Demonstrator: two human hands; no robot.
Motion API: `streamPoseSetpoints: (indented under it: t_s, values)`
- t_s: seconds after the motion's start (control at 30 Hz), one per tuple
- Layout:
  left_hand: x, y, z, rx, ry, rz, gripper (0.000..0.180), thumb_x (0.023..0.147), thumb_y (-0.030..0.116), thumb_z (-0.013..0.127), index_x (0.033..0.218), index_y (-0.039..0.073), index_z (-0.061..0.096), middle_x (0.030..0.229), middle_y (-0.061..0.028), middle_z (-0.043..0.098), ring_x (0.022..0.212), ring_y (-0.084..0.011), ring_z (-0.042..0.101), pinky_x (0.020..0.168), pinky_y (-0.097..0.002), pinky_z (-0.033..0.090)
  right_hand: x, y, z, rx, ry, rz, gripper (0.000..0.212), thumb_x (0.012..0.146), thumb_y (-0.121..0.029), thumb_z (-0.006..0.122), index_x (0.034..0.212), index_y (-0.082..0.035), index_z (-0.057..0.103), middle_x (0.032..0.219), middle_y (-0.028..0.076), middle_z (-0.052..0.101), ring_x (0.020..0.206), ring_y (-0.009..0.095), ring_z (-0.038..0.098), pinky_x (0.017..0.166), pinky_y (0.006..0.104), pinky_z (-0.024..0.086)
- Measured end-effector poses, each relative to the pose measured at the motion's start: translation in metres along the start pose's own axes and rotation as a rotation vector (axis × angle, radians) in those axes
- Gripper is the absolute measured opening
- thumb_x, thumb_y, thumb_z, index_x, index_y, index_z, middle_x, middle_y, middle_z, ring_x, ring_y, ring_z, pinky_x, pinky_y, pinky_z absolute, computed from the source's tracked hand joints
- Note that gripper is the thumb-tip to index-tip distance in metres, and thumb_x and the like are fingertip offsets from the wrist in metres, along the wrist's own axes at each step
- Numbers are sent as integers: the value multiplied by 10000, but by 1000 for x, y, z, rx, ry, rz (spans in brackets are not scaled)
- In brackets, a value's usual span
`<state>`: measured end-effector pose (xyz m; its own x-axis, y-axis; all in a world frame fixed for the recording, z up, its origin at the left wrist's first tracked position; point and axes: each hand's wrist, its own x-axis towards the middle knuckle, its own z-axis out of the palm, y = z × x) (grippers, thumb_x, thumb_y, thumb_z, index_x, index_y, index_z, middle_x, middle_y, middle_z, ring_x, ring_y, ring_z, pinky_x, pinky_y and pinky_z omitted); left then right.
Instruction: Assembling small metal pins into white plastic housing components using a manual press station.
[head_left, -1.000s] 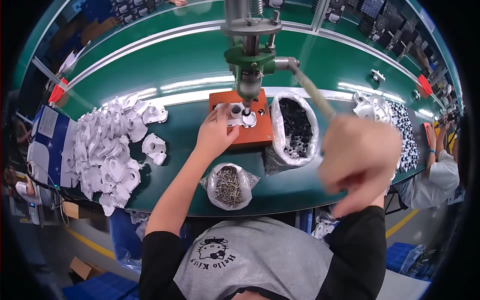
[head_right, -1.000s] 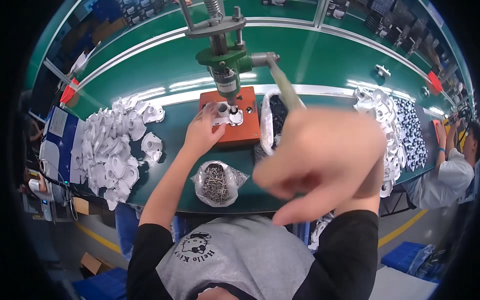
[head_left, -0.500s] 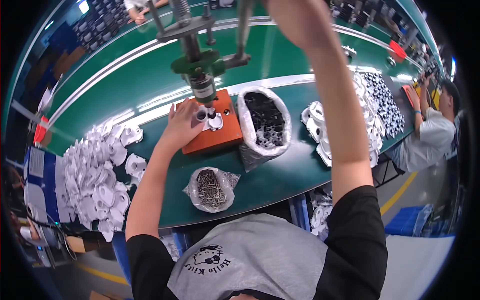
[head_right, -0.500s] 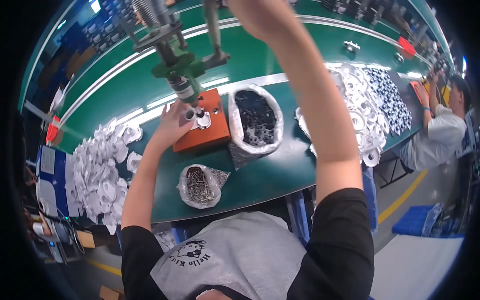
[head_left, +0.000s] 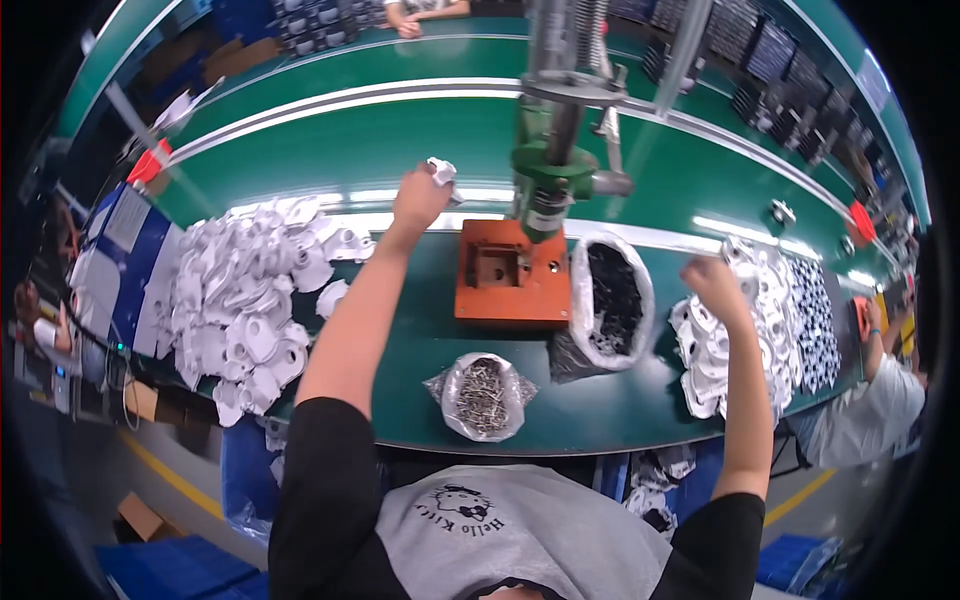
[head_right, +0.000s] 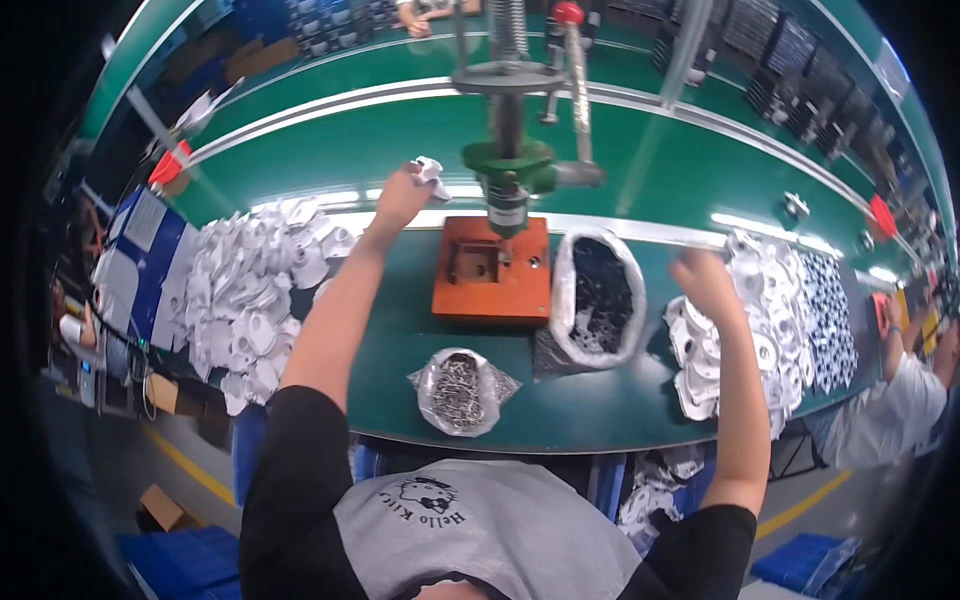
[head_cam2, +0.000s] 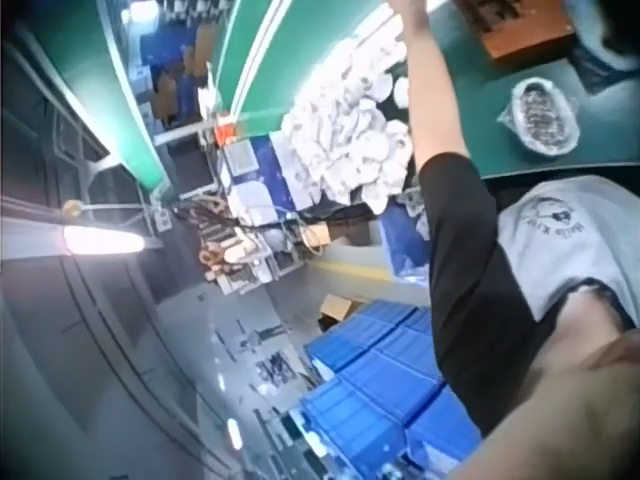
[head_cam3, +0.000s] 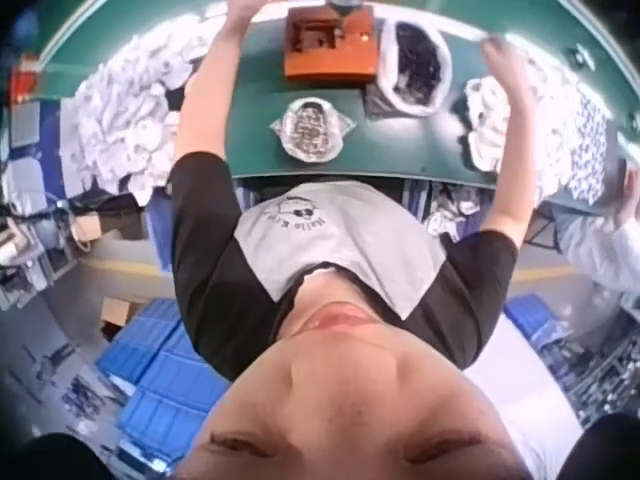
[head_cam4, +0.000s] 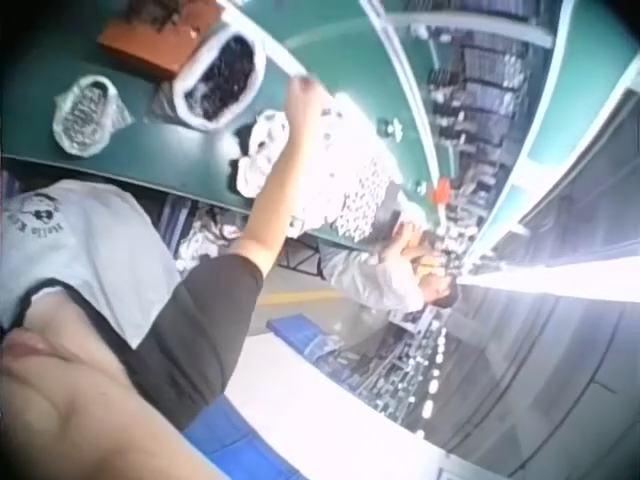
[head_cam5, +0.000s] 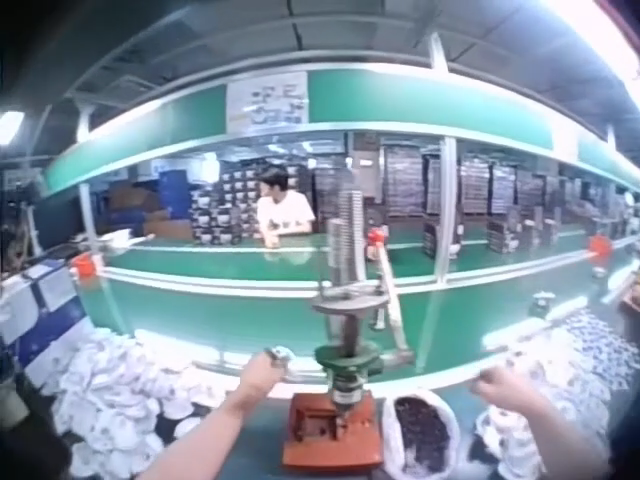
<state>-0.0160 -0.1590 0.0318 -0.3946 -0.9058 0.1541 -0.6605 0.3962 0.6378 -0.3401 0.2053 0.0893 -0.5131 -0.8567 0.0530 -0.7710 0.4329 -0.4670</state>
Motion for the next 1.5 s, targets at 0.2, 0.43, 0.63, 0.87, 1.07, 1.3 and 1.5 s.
streamPoseSetpoints:
  t_s: [0.2,0.43,0.63,0.87,1.07,1.3,1.5]
  values:
    - [-49,-25,-3,-192,191,267,759,817,309,688,1406,46,289,1216,-309,477,1107,-491,504,948,-496,437,-39,27,33,-697,-150,236,674,755,-545,631,1278,-134,525,1310,181,513,1037,414,593,902,545,432]
    - [-151,-81,-98,558,-256,-118,652,770,464,690,1236,56,484,1158,-236,541,1014,-410,585,821,-481,492,-30,43,51,-686,23,273,511,827,-494,599,1211,-159,560,1177,162,546,1005,405,591,895,530,412]
    - [-184,-100,-83,559,-127,-44,723,734,505,716,1247,62,463,1264,-288,458,1055,-475,555,827,-506,488,-26,60,54,-573,-20,324,538,856,-449,518,1320,-180,477,1311,211,499,1153,420,530,1016,589,293]
    - [-177,-102,-73,400,-220,-67,600,832,351,671,1207,-47,422,1357,-353,367,1173,-531,455,915,-501,468,-25,48,40,-455,-60,322,604,817,-388,569,1368,-182,432,1305,163,516,1155,407,515,1011,555,274]
    - [-191,-111,-62,406,-18,241,306,939,225,527,1090,-36,471,1227,-312,523,1135,-474,507,854,-491,488,-53,-3,45,-65,474,-101,688,859,-271,610,1459,-132,304,1393,160,440,1192,370,472,1024,458,301]
    - [-205,-27,-65,-475,91,129,330,1015,234,424,1178,-31,533,1043,-137,675,812,-165,632,742,-293,501,-99,-119,98,1164,203,-336,718,848,-78,566,1468,-44,206,1494,152,277,1202,239,461,946,346,437]
    - [-260,61,-35,-607,-24,656,333,998,261,452,1160,-30,453,1340,-275,486,1123,-313,602,872,-353,512,-117,-196,115,1202,-71,-667,748,857,-190,660,1441,-10,228,1548,236,76,1394,313,263,1099,424,287]
